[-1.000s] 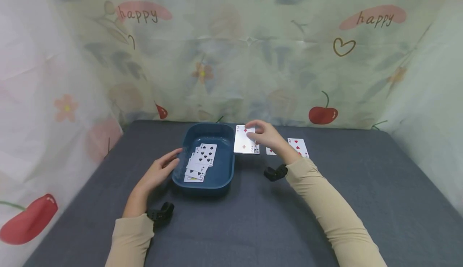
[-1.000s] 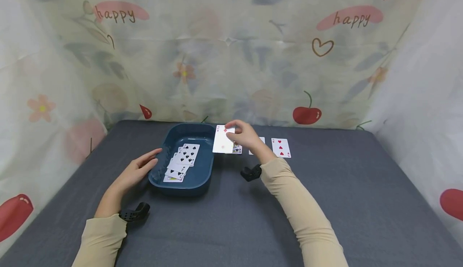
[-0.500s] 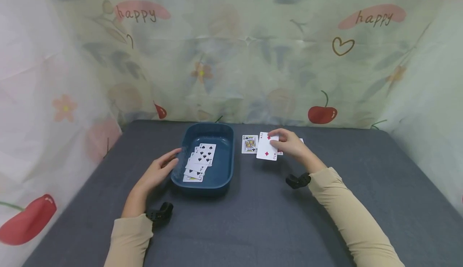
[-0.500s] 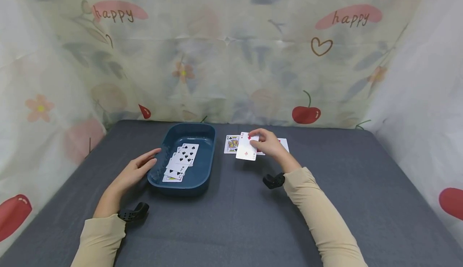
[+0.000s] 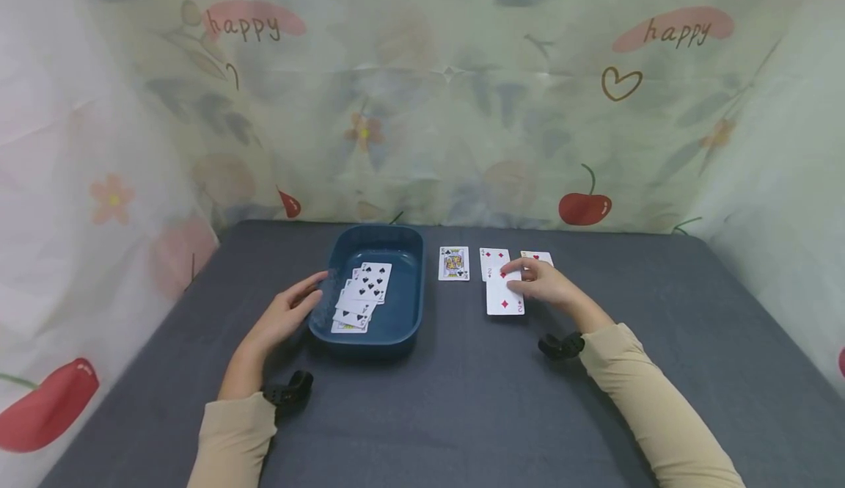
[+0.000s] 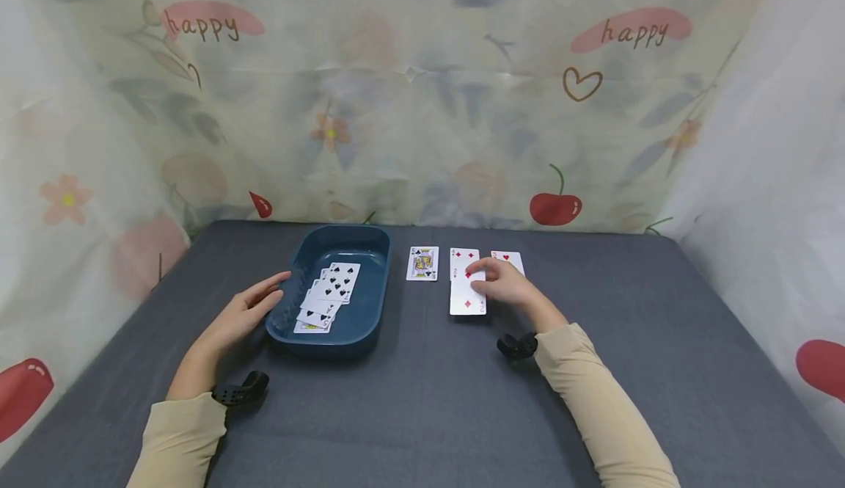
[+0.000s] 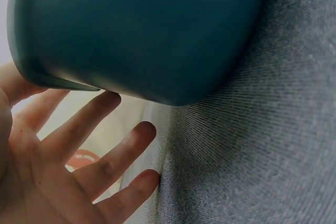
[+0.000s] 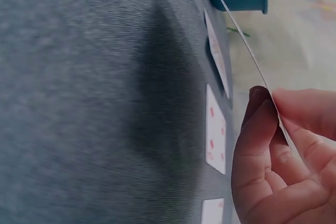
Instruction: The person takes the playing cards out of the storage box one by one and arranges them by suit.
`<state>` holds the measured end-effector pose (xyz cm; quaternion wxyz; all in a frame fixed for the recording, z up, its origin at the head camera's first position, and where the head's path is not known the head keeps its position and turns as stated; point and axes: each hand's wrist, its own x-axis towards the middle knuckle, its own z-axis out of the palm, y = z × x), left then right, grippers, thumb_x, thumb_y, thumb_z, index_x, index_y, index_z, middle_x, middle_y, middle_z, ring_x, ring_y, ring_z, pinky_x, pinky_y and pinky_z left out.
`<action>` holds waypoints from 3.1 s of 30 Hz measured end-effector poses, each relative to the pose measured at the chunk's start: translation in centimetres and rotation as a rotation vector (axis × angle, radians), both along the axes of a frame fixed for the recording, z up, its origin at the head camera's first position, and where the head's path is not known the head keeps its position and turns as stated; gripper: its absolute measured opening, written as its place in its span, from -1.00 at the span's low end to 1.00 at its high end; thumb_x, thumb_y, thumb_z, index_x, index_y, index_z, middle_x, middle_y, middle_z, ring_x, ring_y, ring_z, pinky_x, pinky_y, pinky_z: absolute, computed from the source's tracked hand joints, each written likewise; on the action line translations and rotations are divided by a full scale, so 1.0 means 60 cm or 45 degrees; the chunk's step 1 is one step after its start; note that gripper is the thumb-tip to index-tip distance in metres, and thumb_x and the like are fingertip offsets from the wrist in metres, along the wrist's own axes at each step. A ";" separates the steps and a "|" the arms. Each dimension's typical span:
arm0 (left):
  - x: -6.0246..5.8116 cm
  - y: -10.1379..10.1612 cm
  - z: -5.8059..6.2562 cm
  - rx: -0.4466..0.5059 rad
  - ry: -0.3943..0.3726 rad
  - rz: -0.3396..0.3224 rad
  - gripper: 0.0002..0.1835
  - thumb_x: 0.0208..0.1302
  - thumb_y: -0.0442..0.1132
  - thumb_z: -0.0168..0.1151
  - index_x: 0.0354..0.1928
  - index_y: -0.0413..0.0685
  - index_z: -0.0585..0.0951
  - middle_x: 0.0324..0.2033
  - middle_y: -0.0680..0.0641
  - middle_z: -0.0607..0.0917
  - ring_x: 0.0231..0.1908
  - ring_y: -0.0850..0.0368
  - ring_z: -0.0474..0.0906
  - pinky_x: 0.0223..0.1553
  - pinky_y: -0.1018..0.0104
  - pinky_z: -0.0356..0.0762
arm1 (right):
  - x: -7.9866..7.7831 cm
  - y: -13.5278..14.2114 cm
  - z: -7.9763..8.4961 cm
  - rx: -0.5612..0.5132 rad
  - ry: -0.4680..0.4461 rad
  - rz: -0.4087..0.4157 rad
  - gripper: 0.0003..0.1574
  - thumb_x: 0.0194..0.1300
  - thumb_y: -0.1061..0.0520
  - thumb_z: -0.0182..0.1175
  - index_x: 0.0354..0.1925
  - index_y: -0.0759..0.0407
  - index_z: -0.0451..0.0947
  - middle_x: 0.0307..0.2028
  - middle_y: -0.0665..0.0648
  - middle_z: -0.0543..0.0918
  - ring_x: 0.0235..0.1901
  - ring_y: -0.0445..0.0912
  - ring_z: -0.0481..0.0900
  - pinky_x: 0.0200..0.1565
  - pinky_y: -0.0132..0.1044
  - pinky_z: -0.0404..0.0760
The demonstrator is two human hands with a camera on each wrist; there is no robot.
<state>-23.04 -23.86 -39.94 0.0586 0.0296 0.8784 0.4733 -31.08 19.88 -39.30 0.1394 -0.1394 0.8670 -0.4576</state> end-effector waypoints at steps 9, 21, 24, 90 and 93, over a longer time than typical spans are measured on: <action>-0.001 0.000 -0.002 -0.004 0.031 -0.009 -0.45 0.43 -0.02 -0.11 0.41 0.09 0.17 0.41 -0.23 0.16 0.38 -0.23 0.11 0.32 -0.21 0.11 | 0.008 0.000 -0.021 0.112 0.043 0.098 -0.61 0.20 0.25 0.17 0.01 0.36 0.45 -0.37 0.16 0.57 -0.49 -0.25 0.41 -0.37 -0.40 0.46; -0.001 -0.002 -0.004 0.009 0.017 0.000 -0.45 0.43 -0.02 -0.11 0.41 0.10 0.17 0.41 -0.23 0.16 0.38 -0.23 0.12 0.32 -0.20 0.12 | 0.013 -0.011 -0.025 0.203 0.119 -0.001 -0.62 0.13 0.24 0.25 -0.08 0.39 0.48 -0.48 0.14 0.51 -0.56 -0.22 0.41 -0.45 -0.38 0.43; -0.001 -0.002 -0.004 0.006 0.018 -0.001 -0.45 0.43 -0.01 -0.11 0.41 0.10 0.17 0.41 -0.23 0.16 0.38 -0.23 0.12 0.32 -0.21 0.12 | 0.014 -0.012 -0.026 0.200 0.107 -0.037 -0.61 0.12 0.24 0.26 -0.08 0.39 0.48 -0.43 0.18 0.54 -0.55 -0.23 0.43 -0.44 -0.40 0.47; -0.001 -0.001 -0.003 0.006 0.010 0.001 -0.45 0.43 0.00 -0.11 0.41 0.11 0.17 0.41 -0.23 0.16 0.37 -0.23 0.14 0.31 -0.22 0.13 | -0.010 -0.298 0.106 0.050 0.139 0.215 -0.61 0.24 0.09 0.20 0.02 0.20 0.51 -0.26 0.17 0.63 -0.30 -0.05 0.57 -0.29 -0.36 0.57; 0.003 0.001 0.004 0.011 0.016 -0.006 -0.45 0.43 -0.02 -0.11 0.41 0.08 0.17 0.40 -0.24 0.17 0.36 -0.24 0.15 0.31 -0.22 0.13 | -0.012 -0.315 0.107 0.026 0.140 0.229 -0.62 0.25 0.11 0.19 0.01 0.23 0.51 -0.28 0.18 0.63 -0.26 0.01 0.59 -0.28 -0.36 0.60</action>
